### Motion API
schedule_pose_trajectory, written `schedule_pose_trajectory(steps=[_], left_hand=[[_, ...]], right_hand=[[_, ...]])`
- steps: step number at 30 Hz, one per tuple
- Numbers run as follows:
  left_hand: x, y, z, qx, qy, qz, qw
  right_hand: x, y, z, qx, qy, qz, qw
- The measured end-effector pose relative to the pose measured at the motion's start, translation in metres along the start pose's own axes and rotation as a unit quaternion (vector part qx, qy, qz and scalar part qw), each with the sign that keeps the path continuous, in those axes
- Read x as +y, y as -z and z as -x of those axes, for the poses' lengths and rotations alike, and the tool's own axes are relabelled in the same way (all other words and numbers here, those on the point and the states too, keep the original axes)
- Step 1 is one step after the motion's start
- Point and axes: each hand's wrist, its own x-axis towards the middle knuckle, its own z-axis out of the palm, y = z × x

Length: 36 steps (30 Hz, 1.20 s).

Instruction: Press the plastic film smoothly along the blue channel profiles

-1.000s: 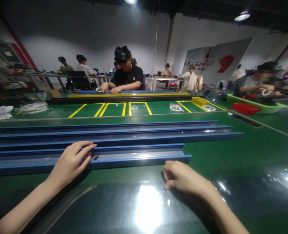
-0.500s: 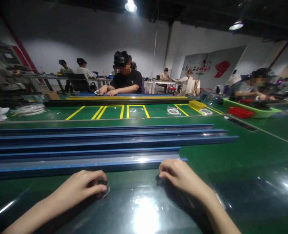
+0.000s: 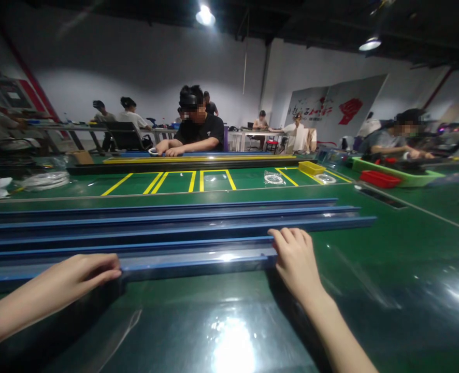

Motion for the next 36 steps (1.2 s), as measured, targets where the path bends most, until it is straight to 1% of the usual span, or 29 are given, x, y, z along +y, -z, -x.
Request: schedule_pose_trajectory(steps=[2, 3, 5, 7, 9, 12, 14, 15, 16, 18, 19, 21, 22, 24, 26, 28, 31, 33, 36], left_hand=[[-0.003, 0.001, -0.001, 0.009, 0.002, 0.005, 1.000], [-0.004, 0.001, -0.002, 0.023, 0.006, 0.002, 1.000], [-0.006, 0.001, -0.005, 0.075, 0.017, -0.030, 0.997], [-0.007, 0.001, -0.009, 0.126, 0.016, -0.093, 0.988], [-0.005, 0.003, -0.015, 0.167, -0.002, -0.177, 0.970], [0.001, 0.005, -0.024, 0.243, -0.032, -0.295, 0.923], [0.010, 0.003, -0.031, 0.290, -0.052, -0.335, 0.895], [0.017, 0.001, -0.035, 0.304, -0.063, -0.336, 0.889], [0.024, -0.002, -0.039, 0.319, -0.074, -0.325, 0.887], [0.042, -0.012, -0.047, 0.309, -0.118, -0.280, 0.901], [0.052, -0.019, -0.051, 0.299, -0.137, -0.256, 0.909], [0.075, -0.033, -0.058, 0.261, -0.184, -0.203, 0.926], [0.086, -0.041, -0.061, 0.255, -0.204, -0.176, 0.929], [0.104, -0.057, -0.064, 0.251, -0.238, -0.141, 0.928], [0.116, -0.072, -0.066, 0.256, -0.260, -0.133, 0.921], [0.120, -0.086, -0.065, 0.280, -0.271, -0.143, 0.910], [0.118, -0.102, -0.062, 0.350, -0.260, -0.163, 0.885], [0.116, -0.108, -0.060, 0.388, -0.241, -0.169, 0.874], [0.115, -0.111, -0.059, 0.417, -0.223, -0.163, 0.866]], right_hand=[[0.001, -0.006, -0.001, 0.044, -0.008, 0.012, 0.999], [0.001, -0.010, -0.001, 0.067, -0.012, 0.014, 0.998], [0.002, -0.019, -0.003, 0.109, -0.022, 0.010, 0.994], [0.001, -0.028, -0.005, 0.132, -0.031, 0.002, 0.991], [-0.001, -0.034, -0.007, 0.120, -0.036, -0.011, 0.992], [-0.002, -0.038, -0.011, 0.067, -0.054, -0.040, 0.995], [-0.002, -0.040, -0.012, 0.040, -0.075, -0.063, 0.994], [-0.002, -0.040, -0.012, 0.033, -0.085, -0.074, 0.993], [-0.002, -0.041, -0.012, 0.029, -0.093, -0.083, 0.992], [-0.003, -0.042, -0.011, 0.026, -0.102, -0.093, 0.990], [-0.003, -0.042, -0.011, 0.024, -0.104, -0.094, 0.990], [-0.004, -0.042, -0.009, 0.020, -0.106, -0.093, 0.990], [-0.005, -0.041, -0.009, 0.018, -0.107, -0.092, 0.990], [-0.007, -0.039, -0.008, 0.010, -0.108, -0.090, 0.990], [-0.009, -0.036, -0.006, 0.004, -0.102, -0.093, 0.990], [-0.011, -0.035, -0.005, -0.001, -0.089, -0.099, 0.991], [-0.013, -0.032, -0.003, -0.009, -0.046, -0.102, 0.994], [-0.013, -0.029, -0.003, -0.010, -0.011, -0.086, 0.996], [-0.011, -0.022, -0.002, 0.013, 0.011, -0.046, 0.999]])
